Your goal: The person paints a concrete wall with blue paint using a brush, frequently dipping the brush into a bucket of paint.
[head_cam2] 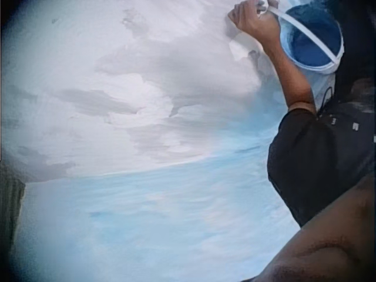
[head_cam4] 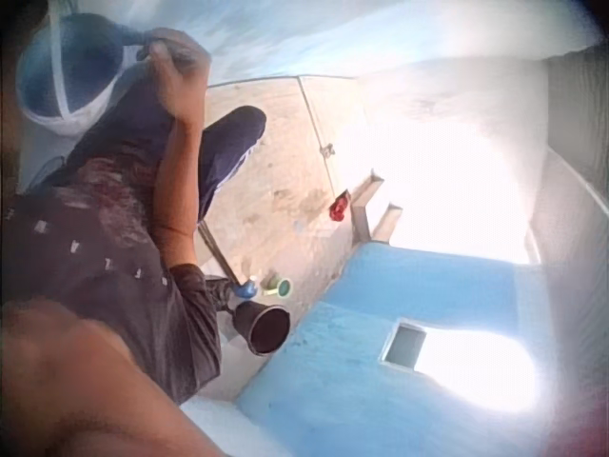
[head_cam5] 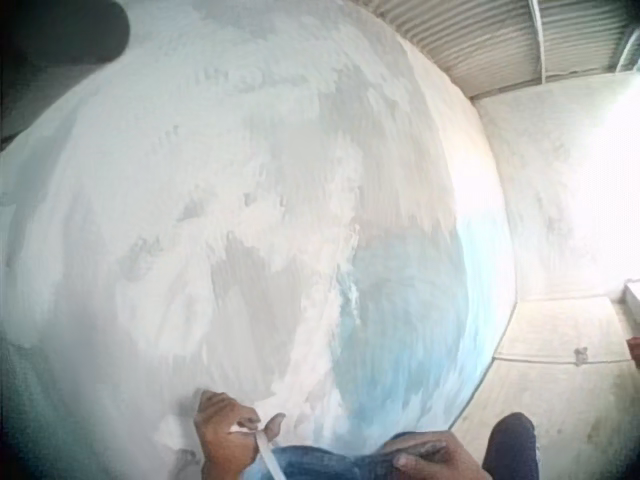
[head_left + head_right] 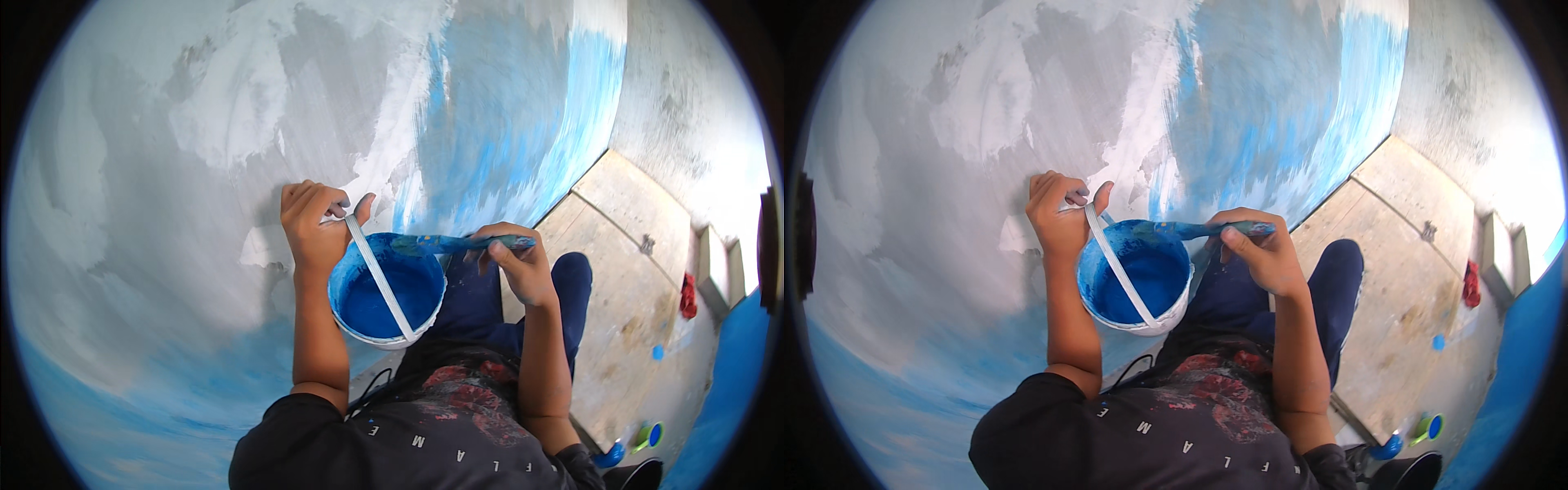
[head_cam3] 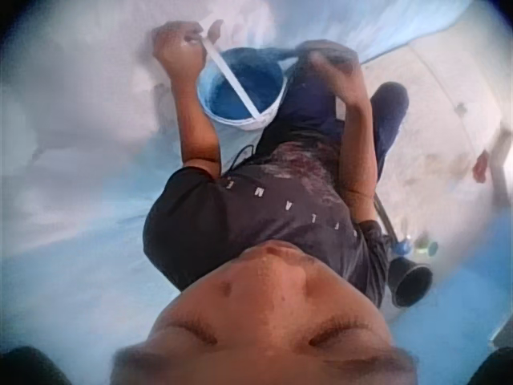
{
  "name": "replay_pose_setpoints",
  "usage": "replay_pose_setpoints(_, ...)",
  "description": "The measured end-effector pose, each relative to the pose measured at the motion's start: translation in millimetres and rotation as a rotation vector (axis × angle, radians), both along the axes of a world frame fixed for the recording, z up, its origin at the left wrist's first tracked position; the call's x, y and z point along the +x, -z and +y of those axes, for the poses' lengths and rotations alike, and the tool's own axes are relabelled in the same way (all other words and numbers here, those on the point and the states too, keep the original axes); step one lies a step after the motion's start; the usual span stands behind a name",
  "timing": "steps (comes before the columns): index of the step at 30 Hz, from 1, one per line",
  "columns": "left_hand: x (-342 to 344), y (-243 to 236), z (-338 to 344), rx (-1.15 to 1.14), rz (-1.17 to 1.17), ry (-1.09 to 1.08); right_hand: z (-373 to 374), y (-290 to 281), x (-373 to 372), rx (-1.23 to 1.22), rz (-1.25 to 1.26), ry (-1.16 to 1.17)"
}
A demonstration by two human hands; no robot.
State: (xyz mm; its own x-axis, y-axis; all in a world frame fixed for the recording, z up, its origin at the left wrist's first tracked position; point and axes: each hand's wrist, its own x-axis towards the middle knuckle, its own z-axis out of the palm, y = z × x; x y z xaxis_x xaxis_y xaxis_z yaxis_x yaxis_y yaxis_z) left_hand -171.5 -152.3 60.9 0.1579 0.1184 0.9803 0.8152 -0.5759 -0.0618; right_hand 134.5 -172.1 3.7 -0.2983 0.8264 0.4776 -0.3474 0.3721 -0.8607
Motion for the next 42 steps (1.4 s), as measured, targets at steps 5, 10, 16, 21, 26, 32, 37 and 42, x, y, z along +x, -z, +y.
replay_pose_setpoints(5,-4,3,3,0.002,-0.056,-0.054,25,-26,-3,0.124,0.094,0.001)
replay_pose_setpoints(10,-16,26,18,0.036,-0.173,-0.206,73,-97,-25,0.198,0.045,0.222)
replay_pose_setpoints(16,-14,37,25,0.008,-0.134,-0.397,107,-178,-50,0.434,0.187,0.432)
replay_pose_setpoints(21,-13,30,21,-0.043,-0.159,-0.46,110,-156,-50,0.437,-0.075,0.512)
replay_pose_setpoints(26,-9,25,15,-0.255,-0.128,-0.503,116,-173,-24,0.333,0.147,0.366)
replay_pose_setpoints(32,-10,20,17,-0.322,-0.134,-0.487,128,-186,-51,0.376,0.066,0.406)
replay_pose_setpoints(37,-8,18,13,-0.367,-0.134,-0.462,128,-184,-26,0.227,-0.051,0.434)
replay_pose_setpoints(42,-8,18,13,-0.38,-0.127,-0.473,121,-196,-59,0.302,0.362,0.516)
